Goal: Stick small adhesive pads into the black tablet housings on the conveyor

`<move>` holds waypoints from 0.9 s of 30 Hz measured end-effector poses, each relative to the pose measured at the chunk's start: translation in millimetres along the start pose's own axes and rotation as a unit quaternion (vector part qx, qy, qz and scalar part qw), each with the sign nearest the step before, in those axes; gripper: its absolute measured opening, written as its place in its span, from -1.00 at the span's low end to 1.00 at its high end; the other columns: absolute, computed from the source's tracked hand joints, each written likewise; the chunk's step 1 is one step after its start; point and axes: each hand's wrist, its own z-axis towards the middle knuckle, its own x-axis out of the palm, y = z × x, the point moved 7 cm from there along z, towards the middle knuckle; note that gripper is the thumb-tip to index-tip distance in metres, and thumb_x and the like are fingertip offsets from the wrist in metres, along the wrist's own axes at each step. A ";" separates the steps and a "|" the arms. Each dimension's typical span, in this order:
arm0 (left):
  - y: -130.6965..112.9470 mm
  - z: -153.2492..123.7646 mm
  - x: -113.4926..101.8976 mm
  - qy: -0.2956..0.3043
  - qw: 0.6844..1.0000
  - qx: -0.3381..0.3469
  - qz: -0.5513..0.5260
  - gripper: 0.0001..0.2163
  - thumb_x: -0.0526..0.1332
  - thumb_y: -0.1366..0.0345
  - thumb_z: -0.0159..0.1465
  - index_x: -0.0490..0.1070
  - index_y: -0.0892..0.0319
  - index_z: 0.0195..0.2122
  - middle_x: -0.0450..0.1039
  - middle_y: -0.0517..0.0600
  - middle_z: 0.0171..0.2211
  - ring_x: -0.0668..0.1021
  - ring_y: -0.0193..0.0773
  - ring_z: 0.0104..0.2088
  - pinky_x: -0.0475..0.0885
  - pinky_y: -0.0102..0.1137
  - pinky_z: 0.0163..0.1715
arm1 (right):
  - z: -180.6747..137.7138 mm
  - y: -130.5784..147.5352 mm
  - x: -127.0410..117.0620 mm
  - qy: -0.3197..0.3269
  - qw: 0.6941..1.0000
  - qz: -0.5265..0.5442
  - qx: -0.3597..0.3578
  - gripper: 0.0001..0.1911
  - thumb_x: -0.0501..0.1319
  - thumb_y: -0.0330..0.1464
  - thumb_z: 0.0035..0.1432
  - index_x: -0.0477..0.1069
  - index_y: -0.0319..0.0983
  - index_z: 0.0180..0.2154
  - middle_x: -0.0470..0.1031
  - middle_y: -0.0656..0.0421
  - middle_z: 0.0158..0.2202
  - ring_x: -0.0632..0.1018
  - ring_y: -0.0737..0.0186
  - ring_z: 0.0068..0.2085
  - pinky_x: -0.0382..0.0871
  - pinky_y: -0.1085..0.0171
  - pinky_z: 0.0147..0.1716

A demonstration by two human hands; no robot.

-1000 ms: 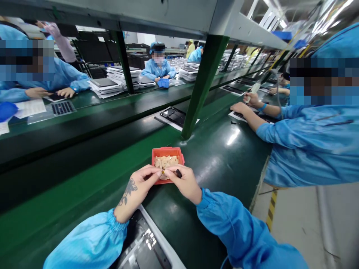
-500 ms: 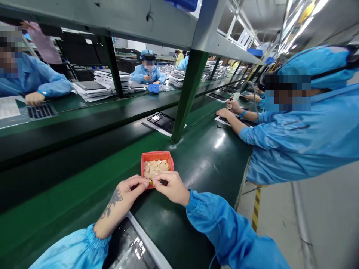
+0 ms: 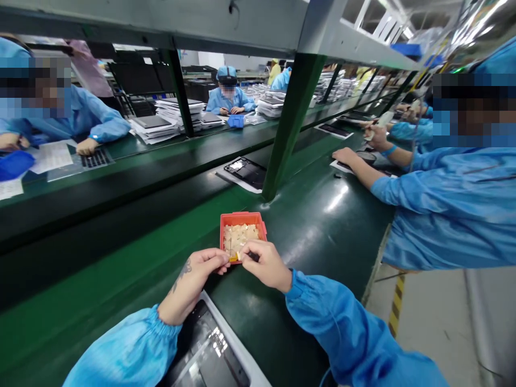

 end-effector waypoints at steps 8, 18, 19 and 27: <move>1.8 -0.8 -4.1 -0.010 1.000 0.001 -0.002 -0.84 0.26 0.29 0.12 0.53 0.29 -0.39 0.46 0.01 -0.46 0.40 -0.37 -0.44 0.29 -0.49 -0.38 | 1.1 1.2 -1.9 -0.005 1.000 -0.022 0.004 -0.87 0.10 -0.49 0.01 0.31 -0.23 -0.54 0.37 0.25 -0.55 0.36 0.34 -0.52 0.24 0.37 -0.48; 0.9 -32.0 -33.7 -0.117 0.993 -0.026 -0.019 -0.51 0.38 0.14 0.01 0.43 0.25 -0.05 0.51 0.03 -0.28 0.49 -0.31 -0.36 0.40 -0.49 -0.35 | -6.1 -7.1 -12.6 -0.071 0.982 -0.178 0.006 -0.83 0.11 -0.57 -0.05 0.37 -0.22 -0.40 0.36 0.19 -0.41 0.38 0.24 -0.40 0.25 0.31 -0.36; 1.8 -38.5 -38.3 -0.136 0.990 -0.028 -0.019 -0.43 0.40 0.12 -0.02 0.39 0.23 0.01 0.51 0.02 -0.26 0.50 -0.29 -0.36 0.42 -0.49 -0.36 | -6.8 -8.0 -13.0 -0.073 0.979 -0.191 0.005 -0.77 0.11 -0.57 -0.06 0.40 -0.22 -0.33 0.37 0.17 -0.37 0.39 0.23 -0.38 0.26 0.31 -0.35; 19.4 -98.3 -70.4 -0.227 0.972 -0.052 -0.021 -0.17 0.43 -0.03 -0.18 0.24 0.01 0.16 0.55 -0.02 -0.19 0.54 -0.11 -0.34 0.52 -0.37 -0.44 | -6.4 -1.7 -18.9 -0.106 0.980 -0.165 -0.034 -0.86 0.14 -0.42 0.15 0.37 -0.23 -0.46 0.31 0.18 -0.42 0.40 0.26 -0.41 0.27 0.32 -0.41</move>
